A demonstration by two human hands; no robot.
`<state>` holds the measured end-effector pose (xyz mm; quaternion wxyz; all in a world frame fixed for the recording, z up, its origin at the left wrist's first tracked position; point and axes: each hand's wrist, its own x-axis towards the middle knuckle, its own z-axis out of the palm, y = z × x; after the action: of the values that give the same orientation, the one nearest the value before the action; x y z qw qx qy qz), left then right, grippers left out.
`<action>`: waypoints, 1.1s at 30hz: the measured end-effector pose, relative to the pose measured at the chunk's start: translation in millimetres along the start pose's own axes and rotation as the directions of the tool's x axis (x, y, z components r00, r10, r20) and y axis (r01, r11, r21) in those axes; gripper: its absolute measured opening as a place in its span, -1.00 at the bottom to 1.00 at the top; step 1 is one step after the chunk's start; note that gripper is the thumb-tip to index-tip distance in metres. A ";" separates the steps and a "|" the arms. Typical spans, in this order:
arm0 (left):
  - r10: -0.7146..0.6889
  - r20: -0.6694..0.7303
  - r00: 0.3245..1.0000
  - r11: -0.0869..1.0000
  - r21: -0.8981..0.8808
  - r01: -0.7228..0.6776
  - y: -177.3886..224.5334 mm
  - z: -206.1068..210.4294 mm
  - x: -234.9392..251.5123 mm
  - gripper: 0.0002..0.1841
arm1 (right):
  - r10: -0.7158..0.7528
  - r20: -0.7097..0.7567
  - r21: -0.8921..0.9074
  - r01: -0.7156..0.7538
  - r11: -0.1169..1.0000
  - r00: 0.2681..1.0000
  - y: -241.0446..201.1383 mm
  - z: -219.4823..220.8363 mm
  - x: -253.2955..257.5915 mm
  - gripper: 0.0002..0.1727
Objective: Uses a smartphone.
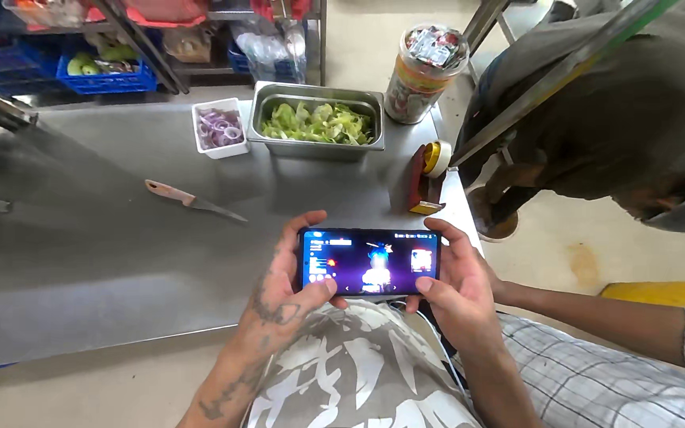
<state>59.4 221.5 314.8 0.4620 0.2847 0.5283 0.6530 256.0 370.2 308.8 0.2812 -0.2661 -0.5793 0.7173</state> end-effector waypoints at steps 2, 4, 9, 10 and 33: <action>0.016 0.025 1.000 1.000 0.019 -0.017 2.8 3.2 -2.8 -0.17 | 0.017 -0.017 0.042 -0.016 0.999 1.000 7.8 -1.8 1.7 -0.28; 0.016 0.042 0.999 0.998 0.056 -0.018 8.6 10.1 -5.5 -0.13 | 0.066 -0.046 0.110 -0.061 0.992 0.997 17.5 -2.4 6.1 -0.37; 0.012 0.045 0.999 1.000 0.019 -0.013 3.1 3.6 8.5 -0.23 | 0.010 -0.039 0.080 -0.007 0.997 0.999 6.1 -1.5 8.5 -0.34; 0.009 0.036 0.999 1.000 -0.014 -0.009 -0.1 0.3 12.8 -0.25 | -0.029 -0.021 0.046 0.030 0.998 0.999 -1.6 -0.4 7.3 -0.29; 0.083 0.071 0.994 0.993 0.073 -0.088 12.5 7.7 4.4 -0.14 | -0.023 -0.032 0.139 0.028 0.990 0.999 5.9 -6.0 18.8 -0.50</action>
<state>60.5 228.6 328.3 0.4402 0.3464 0.5242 0.6415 246.6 386.6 300.8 0.3170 -0.2490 -0.5267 0.7484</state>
